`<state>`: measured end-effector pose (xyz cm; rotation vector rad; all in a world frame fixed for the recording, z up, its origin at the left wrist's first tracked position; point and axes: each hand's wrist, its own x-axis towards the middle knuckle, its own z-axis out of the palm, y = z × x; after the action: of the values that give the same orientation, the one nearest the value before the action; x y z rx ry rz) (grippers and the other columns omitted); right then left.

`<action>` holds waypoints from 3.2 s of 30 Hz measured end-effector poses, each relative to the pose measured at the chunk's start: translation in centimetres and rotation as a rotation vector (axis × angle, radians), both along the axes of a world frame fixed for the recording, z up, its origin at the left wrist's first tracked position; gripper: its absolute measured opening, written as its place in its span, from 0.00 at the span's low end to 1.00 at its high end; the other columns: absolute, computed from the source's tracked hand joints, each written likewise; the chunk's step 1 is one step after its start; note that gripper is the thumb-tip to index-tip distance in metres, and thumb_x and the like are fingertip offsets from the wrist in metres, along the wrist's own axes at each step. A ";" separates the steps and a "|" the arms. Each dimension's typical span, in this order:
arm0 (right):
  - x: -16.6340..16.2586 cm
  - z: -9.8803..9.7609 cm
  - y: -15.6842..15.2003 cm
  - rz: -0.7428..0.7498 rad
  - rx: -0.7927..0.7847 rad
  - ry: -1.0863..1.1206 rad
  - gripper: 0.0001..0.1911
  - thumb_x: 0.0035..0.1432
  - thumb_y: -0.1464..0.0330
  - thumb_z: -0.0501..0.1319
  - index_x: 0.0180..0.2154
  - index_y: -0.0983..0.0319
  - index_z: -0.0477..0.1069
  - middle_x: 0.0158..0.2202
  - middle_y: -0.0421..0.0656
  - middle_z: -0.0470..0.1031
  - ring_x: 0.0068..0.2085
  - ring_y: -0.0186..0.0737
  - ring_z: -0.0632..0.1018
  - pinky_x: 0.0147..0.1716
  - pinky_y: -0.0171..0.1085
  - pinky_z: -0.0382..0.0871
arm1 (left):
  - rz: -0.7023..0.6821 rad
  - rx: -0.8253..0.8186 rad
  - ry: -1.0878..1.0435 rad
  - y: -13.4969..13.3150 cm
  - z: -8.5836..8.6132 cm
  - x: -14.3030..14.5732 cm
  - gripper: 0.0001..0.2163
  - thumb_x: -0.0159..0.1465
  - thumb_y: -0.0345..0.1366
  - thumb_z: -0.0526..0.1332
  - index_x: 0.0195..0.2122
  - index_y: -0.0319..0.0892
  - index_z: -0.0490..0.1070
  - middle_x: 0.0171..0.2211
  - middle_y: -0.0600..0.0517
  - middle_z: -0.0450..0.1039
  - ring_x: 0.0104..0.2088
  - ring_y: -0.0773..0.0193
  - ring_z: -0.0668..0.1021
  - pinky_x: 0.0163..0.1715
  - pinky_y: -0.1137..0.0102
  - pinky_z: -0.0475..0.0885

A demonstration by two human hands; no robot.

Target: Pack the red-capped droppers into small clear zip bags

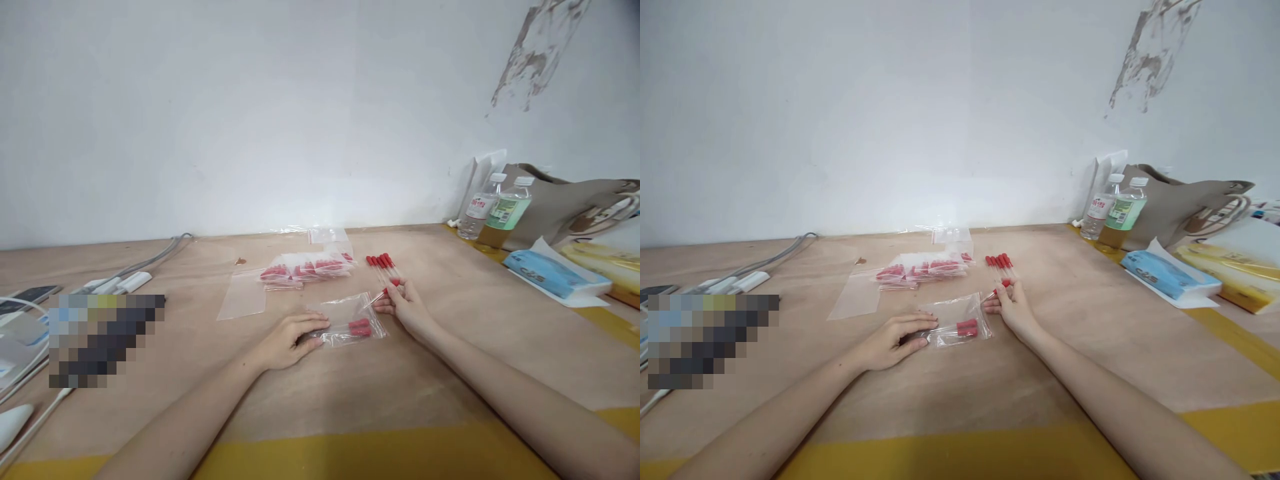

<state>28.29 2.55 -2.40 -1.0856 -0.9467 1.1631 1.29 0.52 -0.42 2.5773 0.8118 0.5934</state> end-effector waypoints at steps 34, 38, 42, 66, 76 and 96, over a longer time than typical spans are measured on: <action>1.1 2.4 7.8 -0.195 -0.108 -1.420 0.12 0.52 0.67 0.55 0.39 0.67 0.67 0.39 0.54 0.73 0.40 0.47 0.74 0.33 0.37 0.63 | 0.012 0.021 0.015 0.1 -0.1 0.1 0.17 0.64 0.38 0.53 0.55 0.47 0.62 0.55 0.49 0.62 0.54 0.59 0.66 0.54 0.60 0.62; 0.7 2.3 8.6 -0.187 -0.192 -1.311 0.14 0.50 0.68 0.58 0.40 0.67 0.66 0.38 0.55 0.72 0.40 0.49 0.75 0.32 0.36 0.63 | 0.017 0.014 0.020 0.1 -0.1 0.1 0.17 0.64 0.38 0.53 0.54 0.46 0.62 0.55 0.48 0.62 0.54 0.59 0.66 0.54 0.61 0.62; 0.6 2.9 8.8 -0.177 -0.203 -1.230 0.13 0.49 0.67 0.59 0.37 0.67 0.67 0.36 0.55 0.73 0.38 0.47 0.75 0.30 0.35 0.63 | 0.020 0.011 0.034 0.1 -0.2 0.1 0.17 0.64 0.38 0.53 0.55 0.46 0.62 0.55 0.49 0.62 0.55 0.60 0.66 0.55 0.61 0.60; -0.2 -0.1 0.3 0.050 0.047 -0.068 0.21 0.45 0.60 0.61 0.38 0.58 0.54 0.25 0.34 0.67 0.24 0.32 0.74 0.27 0.36 0.72 | 0.041 0.032 0.047 0.1 -0.2 0.0 0.20 0.64 0.39 0.53 0.57 0.48 0.57 0.57 0.49 0.59 0.56 0.59 0.63 0.55 0.60 0.60; 0.8 0.3 0.1 0.398 0.152 -0.553 0.14 0.44 0.59 0.61 0.30 0.63 0.71 0.18 0.35 0.66 0.21 0.30 0.68 0.21 0.30 0.61 | 0.034 0.017 0.054 0.0 0.0 0.1 0.21 0.64 0.37 0.53 0.59 0.49 0.54 0.59 0.49 0.56 0.57 0.58 0.61 0.56 0.59 0.59; 1.7 2.7 5.6 -0.103 0.126 -1.206 0.07 0.51 0.70 0.55 0.32 0.65 0.69 0.32 0.46 0.74 0.34 0.38 0.73 0.33 0.33 0.63 | 0.029 0.010 0.062 0.1 -0.2 0.0 0.17 0.64 0.37 0.52 0.55 0.48 0.61 0.58 0.50 0.57 0.57 0.59 0.63 0.55 0.61 0.60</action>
<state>29.94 8.13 0.26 -1.7210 -1.8007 0.2456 1.32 0.63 -0.61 2.6084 0.8704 0.5296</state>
